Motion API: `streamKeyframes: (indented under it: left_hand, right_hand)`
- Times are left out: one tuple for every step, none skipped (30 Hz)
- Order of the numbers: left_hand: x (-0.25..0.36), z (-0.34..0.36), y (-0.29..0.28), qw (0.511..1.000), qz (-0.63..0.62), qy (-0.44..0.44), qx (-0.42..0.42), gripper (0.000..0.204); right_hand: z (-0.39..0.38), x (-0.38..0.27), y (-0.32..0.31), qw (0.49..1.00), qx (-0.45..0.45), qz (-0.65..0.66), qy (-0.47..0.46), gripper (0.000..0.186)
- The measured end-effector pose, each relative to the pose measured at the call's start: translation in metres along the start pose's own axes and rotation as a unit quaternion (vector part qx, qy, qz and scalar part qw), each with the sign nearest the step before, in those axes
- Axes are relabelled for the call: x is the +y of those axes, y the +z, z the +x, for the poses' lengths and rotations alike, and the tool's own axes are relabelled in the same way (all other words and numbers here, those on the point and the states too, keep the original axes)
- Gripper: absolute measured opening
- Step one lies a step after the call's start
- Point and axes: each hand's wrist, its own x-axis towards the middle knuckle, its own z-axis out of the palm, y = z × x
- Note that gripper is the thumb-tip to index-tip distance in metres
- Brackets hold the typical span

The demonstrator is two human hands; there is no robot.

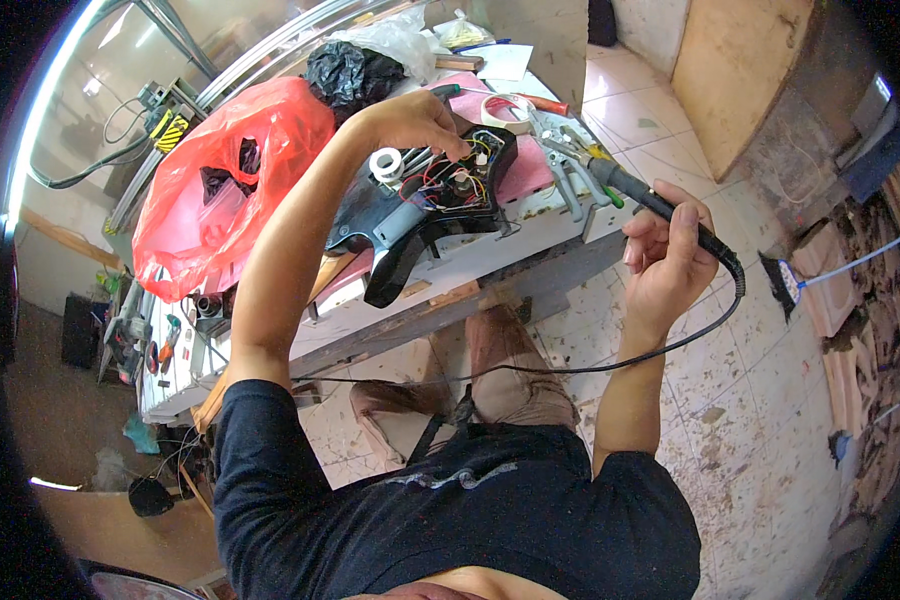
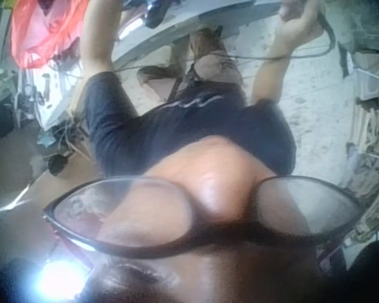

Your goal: The person solders internal components and cuts wires on an electric guitar body on a workbench using a soldering iron and wire cutters.

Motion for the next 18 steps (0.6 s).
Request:
streamKeyframes:
  left_hand:
    - [0.002, 0.001, 0.0, 1.0, 0.0, 0.001, -0.001, 0.039]
    - [0.004, 0.003, 0.0, 1.0, -0.003, -0.004, -0.006, 0.038]
    - [0.005, 0.004, 0.001, 1.0, -0.005, -0.01, -0.011, 0.036]
    - [0.007, 0.004, 0.003, 1.0, -0.006, -0.008, -0.012, 0.036]
    - [0.011, 0.003, 0.005, 1.0, 0.001, -0.022, -0.008, 0.037]
    - [0.016, 0.002, 0.006, 0.999, 0.008, -0.036, -0.005, 0.038]
    - [0.018, 0.005, 0.008, 0.999, 0.007, -0.034, -0.005, 0.038]
    - [0.017, 0.006, 0.01, 0.999, 0.037, -0.036, -0.016, 0.04]
    - [0.017, 0.006, 0.011, 0.997, 0.066, -0.038, -0.028, 0.042]
    - [0.016, 0.006, 0.012, 0.997, 0.066, -0.04, -0.028, 0.042]
    - [0.019, 0.004, 0.012, 0.995, 0.085, -0.039, -0.02, 0.043]
    - [0.022, 0.002, 0.012, 0.994, 0.105, -0.038, -0.012, 0.045]
    - [0.022, 0.003, 0.012, 0.994, 0.105, -0.038, -0.012, 0.045]
    - [0.02, 0.004, 0.013, 0.993, 0.115, -0.029, -0.007, 0.046]
    - [0.019, 0.004, 0.014, 0.992, 0.125, -0.021, -0.003, 0.046]
    - [0.017, 0.004, 0.016, 0.992, 0.125, -0.021, -0.001, 0.046]
    - [0.018, 0.005, 0.017, 0.992, 0.126, -0.032, 0.003, 0.047]
    - [0.019, 0.005, 0.018, 0.991, 0.127, -0.042, 0.007, 0.048]
  right_hand:
    - [0.0, 0.0, -0.002, 1.0, 0.001, -0.001, 0.0, 0.039]
    - [0.001, 0.0, -0.004, 1.0, -0.003, -0.001, 0.001, 0.039]
    - [0.0, -0.001, -0.006, 1.0, -0.006, -0.001, 0.001, 0.039]
    - [0.0, -0.001, -0.007, 1.0, -0.006, -0.002, 0.001, 0.039]
    - [-0.001, -0.001, -0.008, 1.0, -0.006, -0.01, 0.004, 0.039]
    - [-0.002, -0.002, -0.008, 1.0, -0.006, -0.018, 0.007, 0.039]
    - [-0.002, -0.002, -0.009, 1.0, -0.005, -0.019, 0.007, 0.039]
    - [-0.003, -0.001, -0.008, 1.0, -0.005, -0.016, 0.014, 0.039]
    - [-0.004, 0.0, -0.007, 1.0, -0.006, -0.013, 0.022, 0.038]
    - [-0.004, 0.0, -0.006, 1.0, -0.007, -0.012, 0.023, 0.038]
    - [-0.005, -0.001, -0.006, 1.0, -0.012, -0.012, 0.023, 0.038]
    - [-0.005, -0.001, -0.006, 1.0, -0.017, -0.012, 0.024, 0.038]
    - [-0.006, -0.001, -0.006, 1.0, -0.017, -0.013, 0.023, 0.038]
    - [-0.006, 0.0, -0.006, 0.999, -0.019, -0.012, 0.025, 0.038]
    - [-0.007, 0.0, -0.006, 0.999, -0.021, -0.012, 0.027, 0.037]
    - [-0.008, 0.0, -0.006, 0.999, -0.022, -0.011, 0.026, 0.037]
    - [-0.007, 0.0, -0.006, 0.999, -0.02, -0.01, 0.029, 0.037]
    - [-0.007, -0.001, -0.007, 0.999, -0.019, -0.008, 0.032, 0.036]
